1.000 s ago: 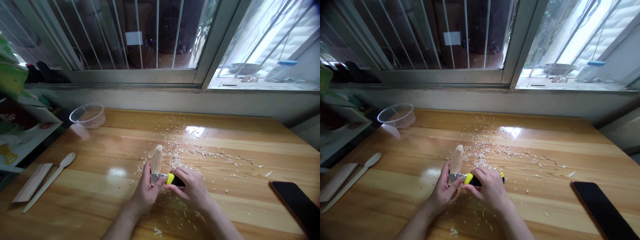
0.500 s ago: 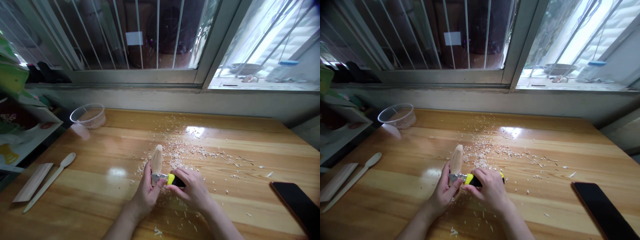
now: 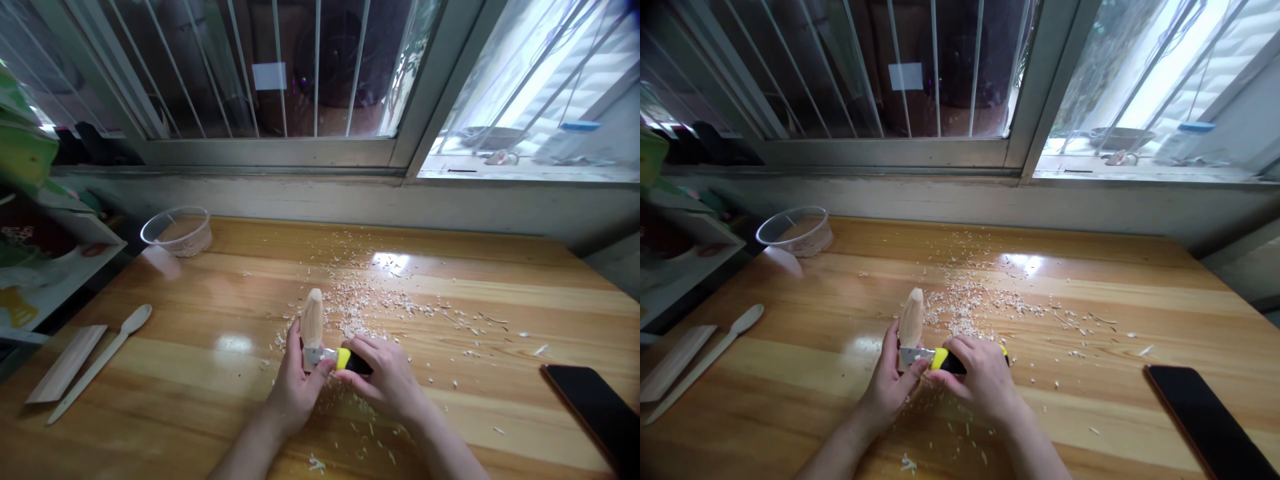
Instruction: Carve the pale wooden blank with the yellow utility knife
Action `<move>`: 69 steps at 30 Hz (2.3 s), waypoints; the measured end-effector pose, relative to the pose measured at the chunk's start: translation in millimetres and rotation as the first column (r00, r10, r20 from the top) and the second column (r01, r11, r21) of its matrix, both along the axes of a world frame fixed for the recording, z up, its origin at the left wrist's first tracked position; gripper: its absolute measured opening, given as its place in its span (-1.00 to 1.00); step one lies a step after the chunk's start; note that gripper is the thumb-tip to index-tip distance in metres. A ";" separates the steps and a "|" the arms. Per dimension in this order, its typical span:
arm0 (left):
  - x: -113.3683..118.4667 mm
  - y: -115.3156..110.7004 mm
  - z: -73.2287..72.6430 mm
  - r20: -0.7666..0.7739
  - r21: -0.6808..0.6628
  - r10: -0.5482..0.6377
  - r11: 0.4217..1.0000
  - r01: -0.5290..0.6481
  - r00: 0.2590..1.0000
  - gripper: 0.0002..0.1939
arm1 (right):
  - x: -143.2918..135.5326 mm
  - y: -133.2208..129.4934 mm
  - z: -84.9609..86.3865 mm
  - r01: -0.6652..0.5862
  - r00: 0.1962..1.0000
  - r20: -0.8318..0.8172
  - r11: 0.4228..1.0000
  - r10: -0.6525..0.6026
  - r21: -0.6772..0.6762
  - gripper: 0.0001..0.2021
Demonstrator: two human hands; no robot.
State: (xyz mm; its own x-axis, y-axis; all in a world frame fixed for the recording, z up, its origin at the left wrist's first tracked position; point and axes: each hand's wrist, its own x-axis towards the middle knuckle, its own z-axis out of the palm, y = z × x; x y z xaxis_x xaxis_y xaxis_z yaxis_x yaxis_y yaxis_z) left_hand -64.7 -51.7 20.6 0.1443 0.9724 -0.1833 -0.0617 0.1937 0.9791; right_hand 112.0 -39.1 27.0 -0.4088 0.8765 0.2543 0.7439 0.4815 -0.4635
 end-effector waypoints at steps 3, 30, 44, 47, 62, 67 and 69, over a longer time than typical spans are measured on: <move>-2.7 -3.3 -3.1 0.070 -0.012 -0.029 0.999 0.030 0.997 -0.15 | 0.4 -0.5 -0.8 -0.013 1.000 0.009 0.999 0.013 -0.038 -0.63; -0.1 -3.4 11.0 0.185 -0.011 -0.095 0.995 0.099 0.978 -0.30 | -0.8 -2.2 2.9 -0.075 0.995 -0.070 0.993 0.069 -0.086 -0.58; -5.1 -1.2 3.4 0.240 0.035 -0.128 0.992 0.124 0.962 -0.26 | -0.9 -2.3 2.5 -0.116 0.988 -0.112 0.986 0.103 -0.123 -0.58; -5.8 -2.0 4.4 0.192 0.057 -0.095 0.995 0.085 0.977 -0.25 | -0.3 -1.8 2.8 -0.117 0.989 -0.111 0.985 0.103 -0.129 -0.57; -2.3 -1.8 11.9 0.101 0.105 0.011 0.994 -0.022 0.995 -0.35 | -3.5 -1.6 -2.9 -0.025 0.999 -0.041 0.999 0.027 0.038 -0.53; 1.0 -2.2 10.4 0.124 0.093 0.046 0.994 -0.058 0.991 -0.37 | -5.9 0.4 -6.6 0.014 0.998 -0.055 0.985 -0.005 0.172 -0.54; 1.8 -3.0 8.4 0.143 0.074 0.060 0.995 -0.071 0.988 -0.35 | -5.3 0.6 -5.4 -0.001 0.998 -0.064 0.988 0.011 0.154 -0.55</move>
State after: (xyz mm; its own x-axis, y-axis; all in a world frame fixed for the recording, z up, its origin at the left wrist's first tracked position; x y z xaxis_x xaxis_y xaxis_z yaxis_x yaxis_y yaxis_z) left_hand -63.0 -54.7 28.9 0.0989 0.9912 -0.0884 -0.2099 0.1077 0.9718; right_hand 106.8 -38.6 21.6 -0.3924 0.8224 0.4118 0.7113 0.5552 -0.4310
